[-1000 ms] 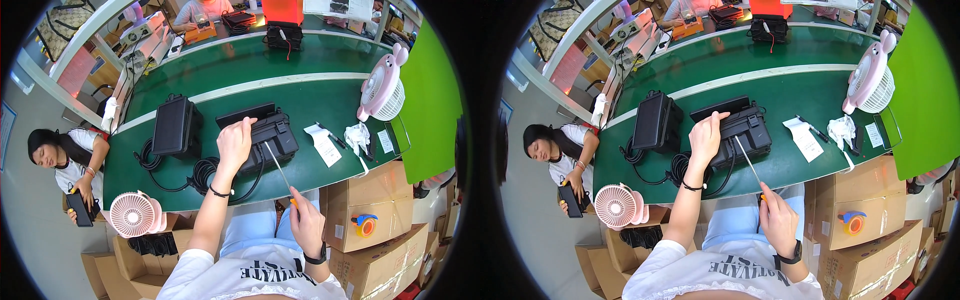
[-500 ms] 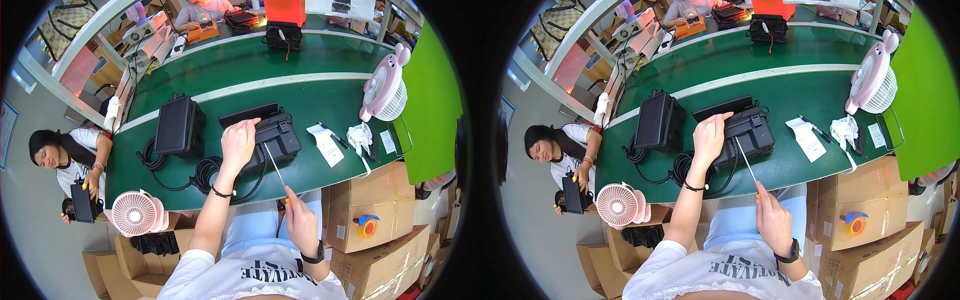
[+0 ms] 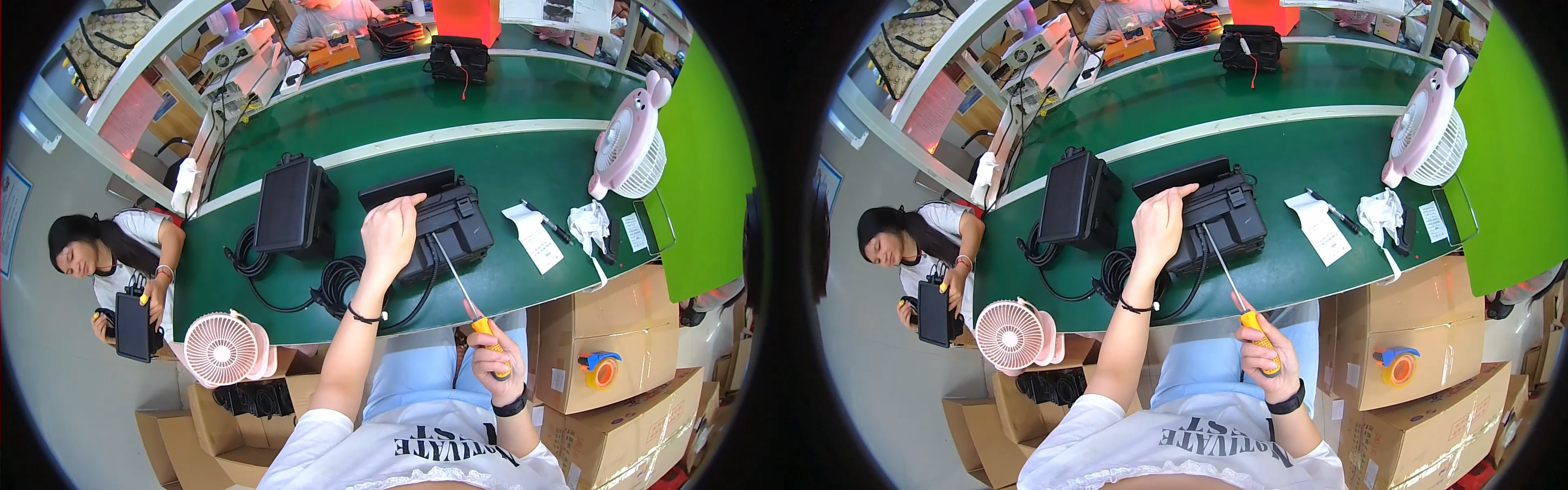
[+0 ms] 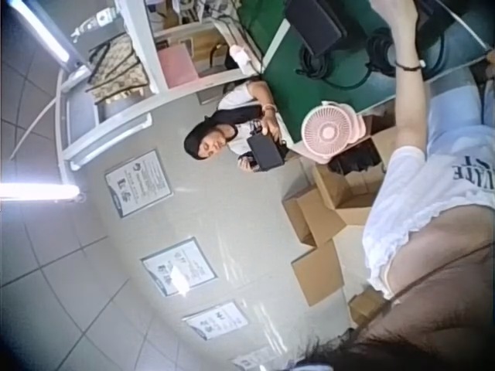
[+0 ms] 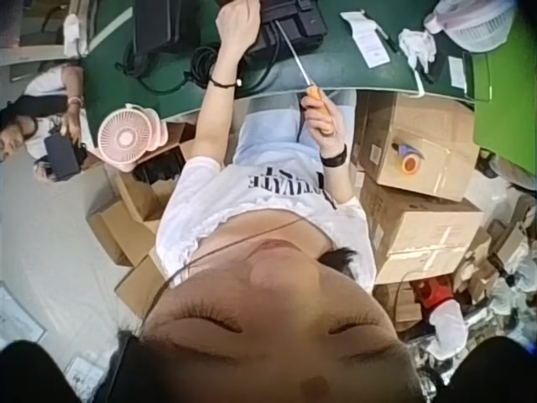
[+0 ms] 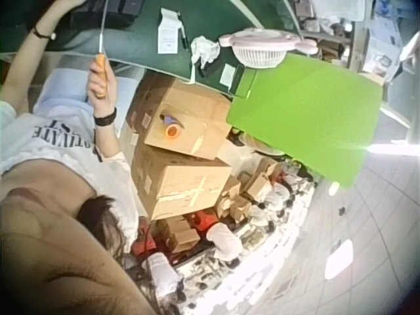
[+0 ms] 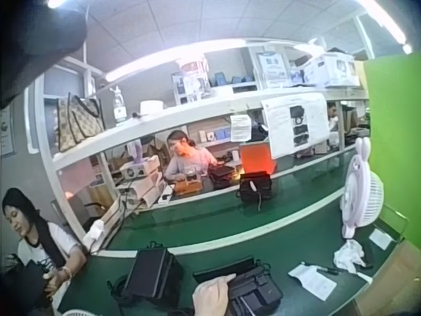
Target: Assembling components of a solar power system into a black plastic casing using a screwdriver.
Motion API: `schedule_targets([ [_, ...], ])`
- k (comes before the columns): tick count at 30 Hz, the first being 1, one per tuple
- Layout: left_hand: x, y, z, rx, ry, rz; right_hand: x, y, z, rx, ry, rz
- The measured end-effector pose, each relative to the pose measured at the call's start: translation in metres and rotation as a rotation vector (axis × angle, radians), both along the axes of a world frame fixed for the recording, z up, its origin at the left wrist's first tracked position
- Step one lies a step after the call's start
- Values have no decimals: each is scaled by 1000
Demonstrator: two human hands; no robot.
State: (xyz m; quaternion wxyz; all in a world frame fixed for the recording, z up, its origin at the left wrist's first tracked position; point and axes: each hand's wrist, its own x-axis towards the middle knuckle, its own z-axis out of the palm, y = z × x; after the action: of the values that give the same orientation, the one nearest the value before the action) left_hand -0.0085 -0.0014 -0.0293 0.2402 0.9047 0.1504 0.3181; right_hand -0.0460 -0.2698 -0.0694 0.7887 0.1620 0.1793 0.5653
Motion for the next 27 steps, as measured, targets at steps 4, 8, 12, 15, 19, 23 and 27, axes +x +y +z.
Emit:
schedule_targets([
  [4, -1, -2, 1, -14, 5, 36, -7, 3, -3, 131, 149, 0],
  [8, -1, -2, -1, -25, 14, 54, -14, 2, 8, -251, -416, -2],
  [12, -1, -2, -2, -53, -8, 52, -27, 7, 19, -604, -1031, 38],
  [15, 0, 0, -1, -13, 4, 39, -25, 13, 11, -570, -939, 63],
  [19, 0, -1, -3, 0, -7, 36, -29, 22, 15, -638, -912, 48],
  [23, 0, -2, -2, -13, -3, 33, -37, 30, 15, -786, -1035, 28],
  [27, -3, -1, -1, -3, 0, 47, -40, 34, 11, -852, -1204, 12],
])
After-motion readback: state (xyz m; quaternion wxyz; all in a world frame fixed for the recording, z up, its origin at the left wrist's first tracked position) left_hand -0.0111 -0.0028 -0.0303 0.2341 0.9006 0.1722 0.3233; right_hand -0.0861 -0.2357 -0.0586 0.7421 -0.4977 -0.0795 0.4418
